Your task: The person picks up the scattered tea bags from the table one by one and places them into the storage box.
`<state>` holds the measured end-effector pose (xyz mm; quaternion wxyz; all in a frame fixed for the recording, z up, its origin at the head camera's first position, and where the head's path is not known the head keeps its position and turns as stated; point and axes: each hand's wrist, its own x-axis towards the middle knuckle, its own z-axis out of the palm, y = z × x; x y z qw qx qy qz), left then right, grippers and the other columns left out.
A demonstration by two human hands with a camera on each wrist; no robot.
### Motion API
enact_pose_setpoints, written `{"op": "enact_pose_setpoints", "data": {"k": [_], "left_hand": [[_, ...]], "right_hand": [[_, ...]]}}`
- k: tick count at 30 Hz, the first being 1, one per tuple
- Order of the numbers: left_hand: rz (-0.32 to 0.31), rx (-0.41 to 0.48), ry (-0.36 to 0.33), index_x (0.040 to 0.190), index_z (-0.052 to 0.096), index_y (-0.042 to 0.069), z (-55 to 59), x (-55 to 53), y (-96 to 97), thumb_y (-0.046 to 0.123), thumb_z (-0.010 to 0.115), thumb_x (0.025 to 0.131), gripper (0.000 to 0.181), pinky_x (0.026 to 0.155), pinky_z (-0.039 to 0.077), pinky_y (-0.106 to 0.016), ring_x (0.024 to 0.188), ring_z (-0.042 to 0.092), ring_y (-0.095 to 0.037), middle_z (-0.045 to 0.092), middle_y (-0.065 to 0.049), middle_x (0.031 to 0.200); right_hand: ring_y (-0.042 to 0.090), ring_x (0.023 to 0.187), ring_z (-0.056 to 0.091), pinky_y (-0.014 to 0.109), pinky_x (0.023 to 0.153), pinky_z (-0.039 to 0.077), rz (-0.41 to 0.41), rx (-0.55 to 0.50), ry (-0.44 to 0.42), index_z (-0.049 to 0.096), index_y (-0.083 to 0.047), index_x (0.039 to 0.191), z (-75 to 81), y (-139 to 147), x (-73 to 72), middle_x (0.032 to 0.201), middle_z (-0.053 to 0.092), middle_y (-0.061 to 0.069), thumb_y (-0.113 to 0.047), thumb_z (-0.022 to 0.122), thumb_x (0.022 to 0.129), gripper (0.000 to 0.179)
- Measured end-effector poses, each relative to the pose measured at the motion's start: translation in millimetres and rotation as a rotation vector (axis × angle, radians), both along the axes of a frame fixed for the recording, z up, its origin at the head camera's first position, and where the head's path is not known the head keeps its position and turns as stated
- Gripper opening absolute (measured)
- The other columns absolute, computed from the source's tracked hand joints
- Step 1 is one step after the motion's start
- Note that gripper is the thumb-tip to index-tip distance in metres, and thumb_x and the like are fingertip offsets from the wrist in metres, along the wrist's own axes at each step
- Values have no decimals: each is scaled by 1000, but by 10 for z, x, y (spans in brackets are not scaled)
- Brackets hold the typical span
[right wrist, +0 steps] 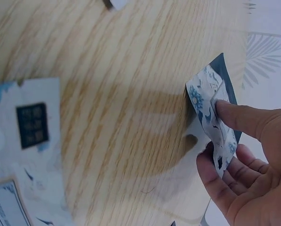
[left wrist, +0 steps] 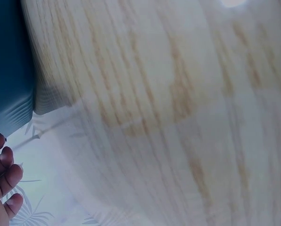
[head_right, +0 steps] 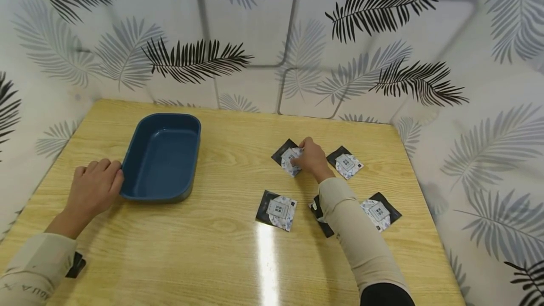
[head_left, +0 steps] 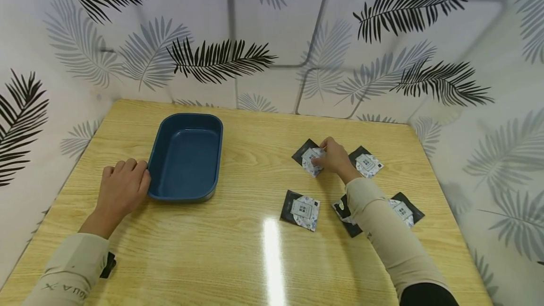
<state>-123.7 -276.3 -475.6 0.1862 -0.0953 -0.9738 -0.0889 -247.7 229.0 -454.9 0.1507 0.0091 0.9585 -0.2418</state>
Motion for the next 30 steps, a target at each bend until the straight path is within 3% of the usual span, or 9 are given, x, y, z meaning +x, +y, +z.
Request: {"op": "enact_pose_setpoints", "data": {"k": [5, 11, 18, 23, 30], "left_hand": [[-6, -2, 23, 84, 47, 5, -10, 13, 4, 15, 44, 100, 20, 65, 28, -45, 67, 41, -30, 48, -14, 79], [-7, -5, 30, 84, 47, 5, -13, 24, 11, 15, 44, 100, 20, 65, 28, -46, 67, 41, -30, 48, -14, 79], [5, 1, -1, 84, 48, 5, -24, 29, 19, 15, 44, 101, 20, 66, 28, -45, 68, 42, -31, 50, -14, 80], [20, 8, -48, 87, 49, 6, -23, 35, 25, 17, 44, 102, 19, 67, 29, -46, 72, 45, -32, 51, -14, 83], [21, 2, -50, 90, 51, 5, -3, 38, 19, 17, 44, 101, 18, 69, 31, -48, 76, 47, -34, 53, -15, 87]], "right_hand": [[43, 129, 52, 53, 106, 44, 20, 4, 12, 45, 2, 138, 2, 17, -6, 142, 52, 27, -22, 70, 92, 57], [43, 129, 52, 53, 107, 43, 46, 28, 23, 48, 4, 139, -10, 47, -15, 141, 53, 26, -23, 68, 93, 56], [36, 106, 63, 45, 89, 52, 32, -14, 73, 60, 5, 127, -35, 98, -22, 122, 64, 25, -13, 55, 99, 34], [28, 90, 63, 36, 74, 50, 35, -21, 99, 65, 5, 119, -41, 125, -24, 110, 68, 23, -10, 53, 98, 28], [30, 93, 64, 37, 77, 51, 36, -57, 118, 66, 2, 120, -27, 124, -28, 112, 69, 22, -11, 53, 98, 28]]}}
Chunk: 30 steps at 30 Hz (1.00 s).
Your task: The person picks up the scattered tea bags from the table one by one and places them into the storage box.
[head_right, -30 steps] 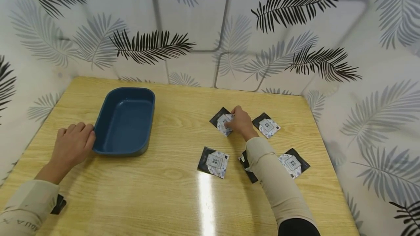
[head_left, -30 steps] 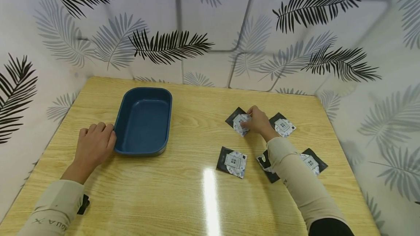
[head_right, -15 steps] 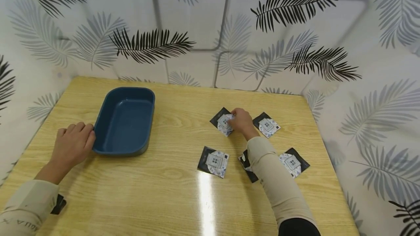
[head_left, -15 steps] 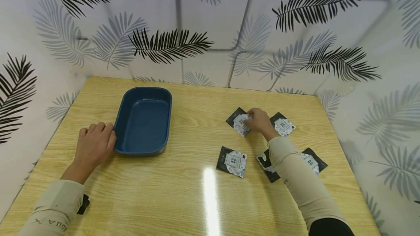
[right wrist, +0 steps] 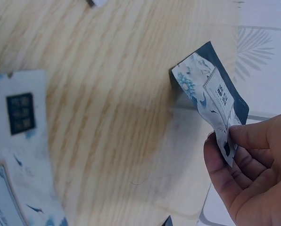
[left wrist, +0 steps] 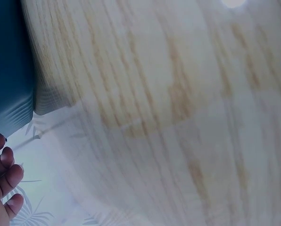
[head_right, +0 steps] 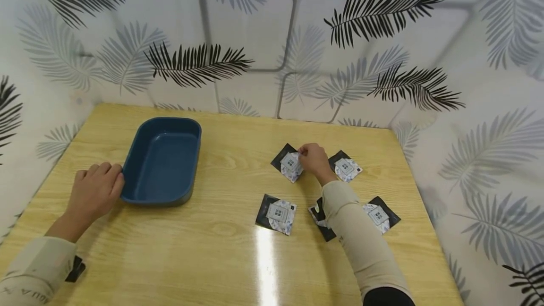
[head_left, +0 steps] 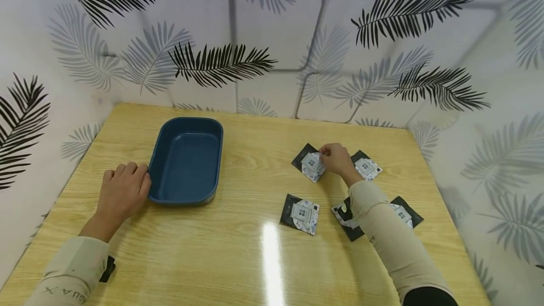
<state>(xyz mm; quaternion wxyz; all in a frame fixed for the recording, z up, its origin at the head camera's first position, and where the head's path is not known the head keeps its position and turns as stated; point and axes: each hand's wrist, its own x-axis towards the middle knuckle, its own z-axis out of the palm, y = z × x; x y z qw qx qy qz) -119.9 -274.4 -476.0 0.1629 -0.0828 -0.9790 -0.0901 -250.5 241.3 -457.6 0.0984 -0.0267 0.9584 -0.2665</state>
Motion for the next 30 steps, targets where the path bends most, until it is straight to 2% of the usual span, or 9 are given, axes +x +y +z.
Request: {"op": "enact_pose_setpoints", "data": {"k": [13, 21, 30], "left_hand": [[-8, 4, 24, 88, 50, 5, -7, -1, -3, 16, 45, 101, 18, 68, 30, -47, 74, 46, -33, 53, -15, 85], [-13, 8, 47, 86, 49, 5, 10, -16, -3, 15, 45, 100, 18, 66, 29, -46, 70, 45, -32, 52, -14, 82], [-5, 1, -4, 87, 50, 6, 24, -7, -2, 16, 44, 101, 19, 67, 31, -46, 72, 47, -32, 54, -14, 84]], "right_hand": [[33, 95, 66, 41, 81, 52, -18, -61, 117, 67, 4, 112, 101, -47, -12, 108, 70, 23, -8, 54, 98, 23], [35, 98, 66, 44, 84, 52, -27, -67, 110, 66, 4, 114, 181, -74, -33, 111, 69, 24, -8, 54, 97, 24], [33, 96, 66, 39, 79, 51, -12, -90, 107, 67, 3, 112, 218, -113, -43, 109, 70, 23, -9, 54, 97, 23]]}}
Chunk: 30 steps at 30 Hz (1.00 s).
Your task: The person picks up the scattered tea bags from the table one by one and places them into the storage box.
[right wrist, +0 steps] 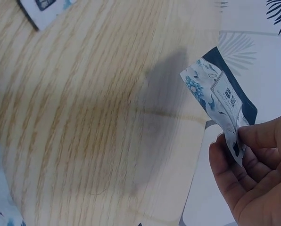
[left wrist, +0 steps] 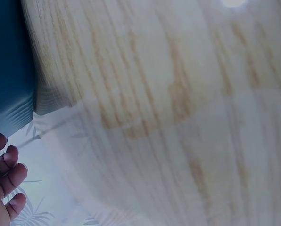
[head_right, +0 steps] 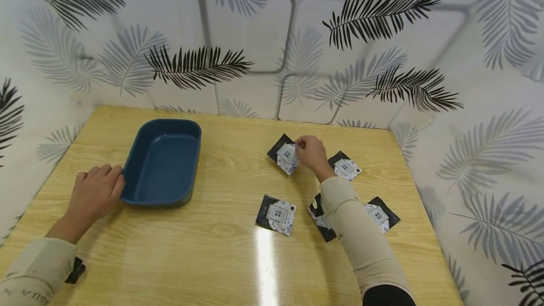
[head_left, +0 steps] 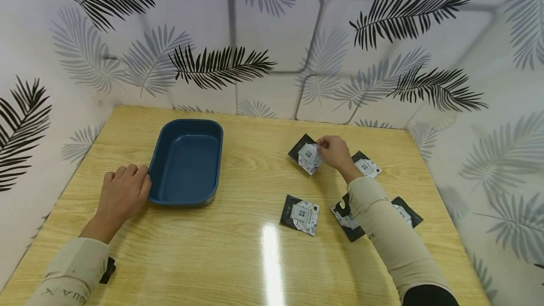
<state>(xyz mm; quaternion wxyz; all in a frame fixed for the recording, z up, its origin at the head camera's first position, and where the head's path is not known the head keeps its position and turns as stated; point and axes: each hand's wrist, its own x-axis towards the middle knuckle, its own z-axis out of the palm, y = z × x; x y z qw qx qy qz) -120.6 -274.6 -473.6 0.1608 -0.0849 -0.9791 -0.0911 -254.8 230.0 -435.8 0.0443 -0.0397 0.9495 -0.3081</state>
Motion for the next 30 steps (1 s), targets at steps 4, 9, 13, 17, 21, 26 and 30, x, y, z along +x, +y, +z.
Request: {"op": "enact_pose_setpoints", "data": {"k": [4, 9, 13, 17, 21, 26, 30], "left_hand": [[4, 0, -9, 88, 50, 6, 3, 3, -1, 16, 44, 102, 18, 68, 31, -48, 73, 47, -33, 54, -15, 85], [10, -3, -27, 90, 50, 5, 13, 6, 1, 17, 43, 102, 18, 69, 32, -49, 76, 48, -34, 55, -16, 88], [10, -7, -24, 89, 50, 5, 13, 2, 3, 17, 43, 102, 18, 69, 32, -48, 76, 48, -34, 55, -16, 88], [7, -4, -2, 87, 50, 6, 3, -1, 5, 16, 44, 101, 19, 68, 31, -47, 74, 48, -33, 54, -15, 85], [3, -1, 13, 86, 50, 6, -3, -1, 8, 16, 45, 101, 19, 67, 31, -47, 73, 48, -33, 54, -14, 83], [3, -4, 8, 86, 50, 6, -3, 3, 6, 16, 44, 101, 19, 67, 31, -47, 73, 47, -33, 54, -15, 84], [0, -12, -4, 86, 50, 6, -2, 9, 1, 16, 43, 102, 20, 66, 30, -45, 71, 45, -31, 54, -14, 84]], "right_hand": [[34, 97, 66, 36, 76, 52, 6, -17, -20, 67, 3, 114, 6, -4, 0, 111, 69, 24, -9, 53, 98, 24], [34, 96, 66, 36, 75, 52, 7, -30, -23, 67, 4, 114, 18, -4, 13, 111, 69, 25, -8, 53, 98, 24], [35, 98, 66, 39, 78, 53, 17, -34, -10, 66, 5, 114, 17, -4, 9, 111, 69, 25, -7, 53, 98, 25], [34, 94, 67, 36, 75, 54, 20, -46, -7, 66, 5, 115, 18, -13, -2, 110, 69, 25, -8, 53, 97, 25], [29, 84, 67, 30, 66, 55, 21, -76, -17, 66, 6, 115, 39, -27, -3, 108, 68, 26, -7, 53, 98, 25], [28, 83, 67, 27, 63, 56, 26, -95, -21, 65, 6, 116, 65, -42, -4, 109, 68, 26, -7, 52, 98, 25], [31, 87, 68, 29, 66, 57, 30, -113, -33, 64, 6, 118, 83, -51, -1, 110, 66, 26, -7, 51, 99, 26]]}}
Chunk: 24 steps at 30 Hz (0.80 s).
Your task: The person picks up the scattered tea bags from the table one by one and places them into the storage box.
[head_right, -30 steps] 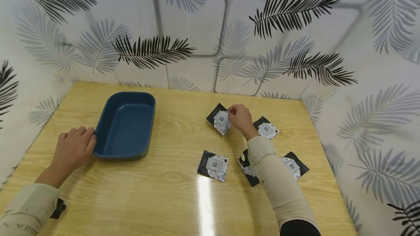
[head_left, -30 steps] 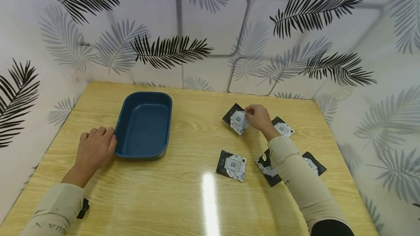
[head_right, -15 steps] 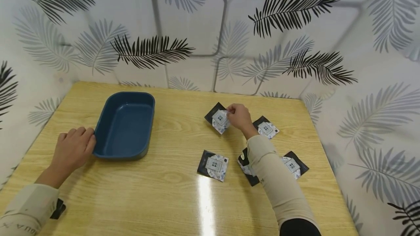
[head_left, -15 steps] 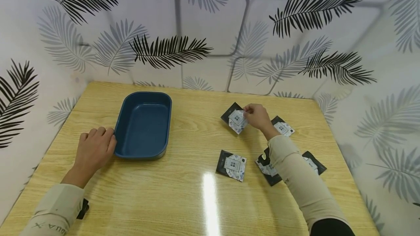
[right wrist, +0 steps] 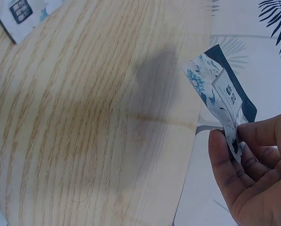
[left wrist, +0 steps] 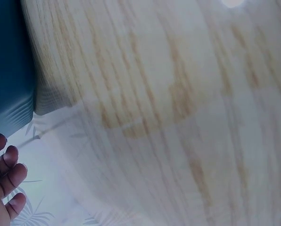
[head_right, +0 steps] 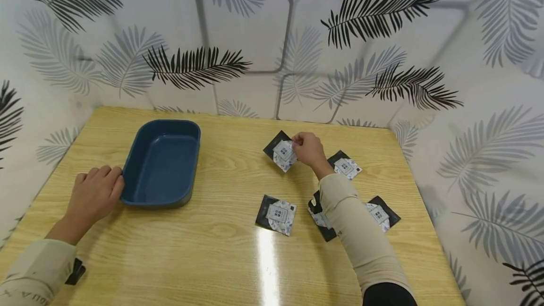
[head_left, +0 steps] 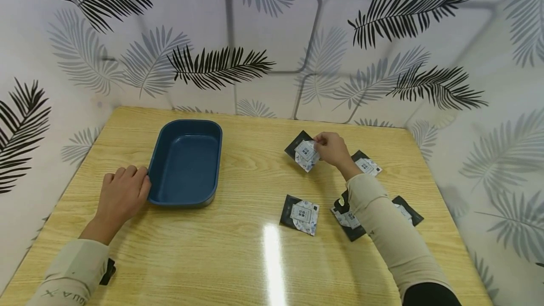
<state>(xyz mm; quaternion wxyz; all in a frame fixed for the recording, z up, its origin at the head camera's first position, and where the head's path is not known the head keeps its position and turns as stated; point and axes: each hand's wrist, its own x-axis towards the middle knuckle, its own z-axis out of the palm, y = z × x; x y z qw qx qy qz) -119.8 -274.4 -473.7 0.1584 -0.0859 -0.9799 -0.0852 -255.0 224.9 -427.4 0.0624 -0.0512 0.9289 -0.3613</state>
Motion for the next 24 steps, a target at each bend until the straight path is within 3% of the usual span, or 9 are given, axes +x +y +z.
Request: {"op": "enact_pose_setpoints", "data": {"k": [14, 24], "left_hand": [[-5, -4, -13, 88, 51, 6, -6, -6, -9, 16, 43, 102, 19, 66, 29, -44, 73, 46, -31, 55, -15, 87], [1, 4, -15, 91, 53, 6, -9, -6, -17, 17, 43, 102, 19, 68, 30, -45, 75, 48, -32, 57, -16, 89]], "right_hand": [[33, 91, 67, 41, 74, 60, -6, -58, 3, 63, 7, 118, 50, -55, -8, 109, 65, 26, -7, 52, 99, 25], [33, 90, 68, 37, 71, 60, -5, -64, 27, 63, 7, 116, 136, -149, -32, 108, 65, 25, -6, 52, 99, 24]]}}
